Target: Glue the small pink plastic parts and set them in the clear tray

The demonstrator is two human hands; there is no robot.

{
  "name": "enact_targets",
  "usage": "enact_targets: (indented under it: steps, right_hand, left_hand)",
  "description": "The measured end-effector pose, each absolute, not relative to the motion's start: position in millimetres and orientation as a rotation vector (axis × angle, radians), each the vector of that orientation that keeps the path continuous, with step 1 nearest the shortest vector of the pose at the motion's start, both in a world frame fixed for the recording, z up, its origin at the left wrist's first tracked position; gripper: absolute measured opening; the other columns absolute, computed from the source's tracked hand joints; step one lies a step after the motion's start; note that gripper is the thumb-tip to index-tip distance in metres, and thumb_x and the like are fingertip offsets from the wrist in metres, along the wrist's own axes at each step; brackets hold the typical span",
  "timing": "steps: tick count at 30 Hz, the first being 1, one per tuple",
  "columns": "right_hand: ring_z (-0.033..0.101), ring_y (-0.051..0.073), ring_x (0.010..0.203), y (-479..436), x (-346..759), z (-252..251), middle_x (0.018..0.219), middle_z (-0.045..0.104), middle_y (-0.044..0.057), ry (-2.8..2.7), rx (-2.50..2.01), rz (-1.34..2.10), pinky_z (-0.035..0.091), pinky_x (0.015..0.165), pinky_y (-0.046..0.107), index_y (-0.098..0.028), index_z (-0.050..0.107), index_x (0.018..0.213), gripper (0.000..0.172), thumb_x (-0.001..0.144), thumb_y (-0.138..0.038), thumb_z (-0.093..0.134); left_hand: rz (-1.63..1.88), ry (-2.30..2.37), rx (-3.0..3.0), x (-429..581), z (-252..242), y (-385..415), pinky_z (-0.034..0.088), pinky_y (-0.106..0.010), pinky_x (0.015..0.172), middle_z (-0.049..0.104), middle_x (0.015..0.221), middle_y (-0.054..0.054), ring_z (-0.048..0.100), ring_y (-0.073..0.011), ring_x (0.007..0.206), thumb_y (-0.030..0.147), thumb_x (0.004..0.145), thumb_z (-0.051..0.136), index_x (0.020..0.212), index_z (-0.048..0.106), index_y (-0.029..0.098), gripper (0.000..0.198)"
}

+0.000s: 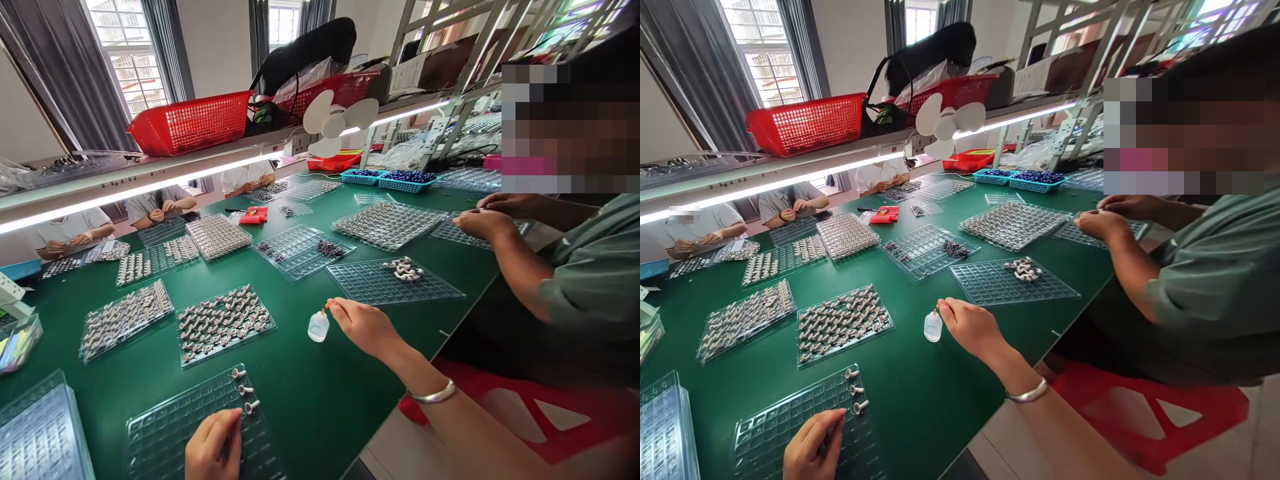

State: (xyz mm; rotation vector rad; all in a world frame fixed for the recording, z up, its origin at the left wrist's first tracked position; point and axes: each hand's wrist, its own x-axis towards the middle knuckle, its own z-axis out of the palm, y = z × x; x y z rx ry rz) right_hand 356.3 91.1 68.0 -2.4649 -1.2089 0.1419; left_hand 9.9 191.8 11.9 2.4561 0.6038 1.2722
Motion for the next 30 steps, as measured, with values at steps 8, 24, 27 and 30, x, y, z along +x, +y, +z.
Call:
enact_targets:
  steps: [8,24,27,30]
  right_hand:
    - [0.065,0.018,0.094,91.4,355.1,70.0,0.111,0.065,0.006,-1.204,-2.459,0.14,0.055,0.082,0.038,-0.017,0.063,0.112,0.026,0.096,-0.037,0.057]
    - [0.065,0.017,0.092,92.4,361.6,63.9,0.111,0.066,0.006,-1.226,-2.436,0.123,0.055,0.082,0.037,-0.018,0.063,0.111,0.025,0.096,-0.037,0.056]
    - [0.065,0.017,0.093,93.0,361.1,65.6,0.111,0.065,0.006,-1.22,-2.454,0.134,0.055,0.082,0.038,-0.018,0.063,0.112,0.025,0.096,-0.037,0.056]
    - [0.065,0.017,0.093,93.4,359.2,68.8,0.112,0.065,0.006,-1.212,-2.477,0.151,0.055,0.082,0.038,-0.018,0.063,0.112,0.025,0.096,-0.037,0.056]
  left_hand:
    - [1.274,0.611,2.437,8.8,9.4,192.0,0.061,-0.021,0.069,0.076,0.085,-0.002,0.074,-0.0155,0.073,0.023,0.093,0.058,0.097,0.073,0.024,0.016]
    - [1.261,0.657,2.402,11.2,13.0,189.7,0.06,-0.022,0.069,0.076,0.084,-0.003,0.074,-0.0159,0.073,0.028,0.095,0.056,0.095,0.074,0.024,0.019]
    - [1.269,0.651,2.405,10.9,12.3,190.1,0.06,-0.021,0.071,0.076,0.085,-0.002,0.074,-0.0153,0.074,0.027,0.094,0.058,0.095,0.074,0.024,0.016]
    - [1.276,0.656,2.402,11.1,13.8,189.8,0.06,-0.021,0.069,0.076,0.085,-0.002,0.074,-0.0155,0.073,0.027,0.094,0.058,0.095,0.075,0.024,0.017]
